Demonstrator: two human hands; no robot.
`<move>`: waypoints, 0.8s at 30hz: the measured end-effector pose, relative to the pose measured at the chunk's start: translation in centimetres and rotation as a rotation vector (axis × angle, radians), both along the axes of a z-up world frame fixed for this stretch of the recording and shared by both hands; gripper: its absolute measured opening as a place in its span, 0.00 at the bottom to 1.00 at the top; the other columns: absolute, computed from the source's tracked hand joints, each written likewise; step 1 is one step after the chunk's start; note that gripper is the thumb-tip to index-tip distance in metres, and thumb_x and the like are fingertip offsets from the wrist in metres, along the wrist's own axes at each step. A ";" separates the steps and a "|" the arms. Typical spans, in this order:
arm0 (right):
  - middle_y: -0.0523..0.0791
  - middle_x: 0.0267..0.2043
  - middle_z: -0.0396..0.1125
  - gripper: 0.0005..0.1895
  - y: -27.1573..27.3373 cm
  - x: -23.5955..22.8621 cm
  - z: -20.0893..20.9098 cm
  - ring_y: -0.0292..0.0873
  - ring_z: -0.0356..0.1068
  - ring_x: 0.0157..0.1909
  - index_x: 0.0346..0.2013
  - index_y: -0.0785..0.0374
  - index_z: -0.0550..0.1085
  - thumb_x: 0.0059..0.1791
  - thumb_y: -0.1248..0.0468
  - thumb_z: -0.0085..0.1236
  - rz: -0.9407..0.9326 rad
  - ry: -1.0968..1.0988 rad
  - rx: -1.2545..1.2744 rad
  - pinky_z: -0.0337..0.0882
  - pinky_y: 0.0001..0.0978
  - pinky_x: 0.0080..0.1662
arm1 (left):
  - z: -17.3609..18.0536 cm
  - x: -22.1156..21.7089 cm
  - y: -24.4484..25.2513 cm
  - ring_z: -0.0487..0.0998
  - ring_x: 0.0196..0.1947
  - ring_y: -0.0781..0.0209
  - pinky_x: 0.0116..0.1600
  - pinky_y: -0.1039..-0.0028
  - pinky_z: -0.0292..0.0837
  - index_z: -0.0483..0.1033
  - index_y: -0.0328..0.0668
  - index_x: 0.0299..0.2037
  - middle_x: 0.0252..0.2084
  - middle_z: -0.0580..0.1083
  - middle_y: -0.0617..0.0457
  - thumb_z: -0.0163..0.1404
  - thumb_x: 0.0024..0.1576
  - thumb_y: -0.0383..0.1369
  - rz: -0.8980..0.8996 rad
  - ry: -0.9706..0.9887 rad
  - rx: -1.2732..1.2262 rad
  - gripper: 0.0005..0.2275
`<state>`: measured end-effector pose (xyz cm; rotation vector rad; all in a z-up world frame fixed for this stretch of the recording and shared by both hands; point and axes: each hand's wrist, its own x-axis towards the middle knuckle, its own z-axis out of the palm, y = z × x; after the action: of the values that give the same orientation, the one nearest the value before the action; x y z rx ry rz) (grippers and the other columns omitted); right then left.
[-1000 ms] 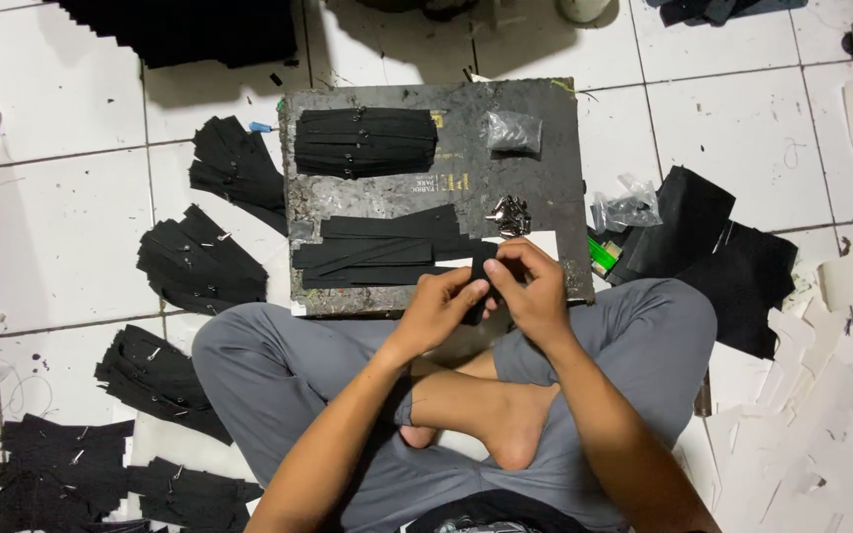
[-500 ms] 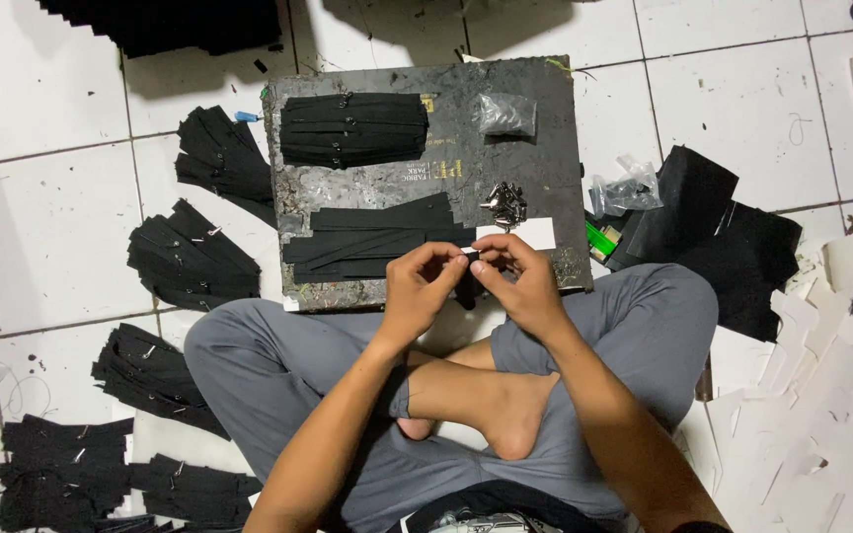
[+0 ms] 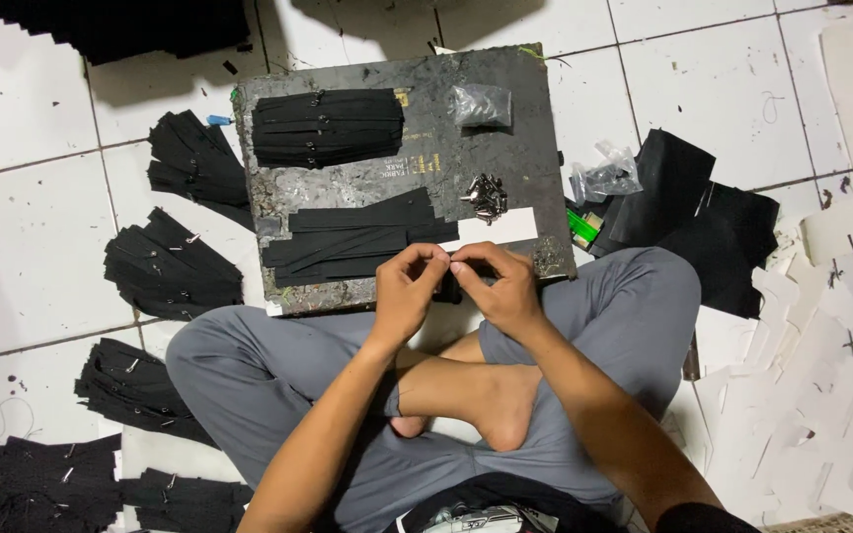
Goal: The person sits cross-legged on the floor and attaches metal clips to folded black elastic bands by hand, one band at a time, placing finished bands on the board and picking up new ones from the surrounding piles.
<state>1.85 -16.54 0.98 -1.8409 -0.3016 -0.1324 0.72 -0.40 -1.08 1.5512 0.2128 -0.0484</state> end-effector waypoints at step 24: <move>0.47 0.35 0.74 0.07 -2.1 2.1 1.4 0.48 0.73 0.37 0.41 0.59 0.80 0.50 0.71 0.62 -0.164 -0.081 -0.135 0.72 0.38 0.42 | -0.7 0.1 0.4 0.75 0.31 0.67 0.34 0.72 0.76 0.85 0.39 0.39 0.27 0.80 0.49 0.60 0.58 0.29 0.003 0.075 0.047 0.04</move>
<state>3.99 -18.68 2.42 -1.9967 -0.2197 -0.3074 0.83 0.04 -1.77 1.5975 0.2769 -0.1000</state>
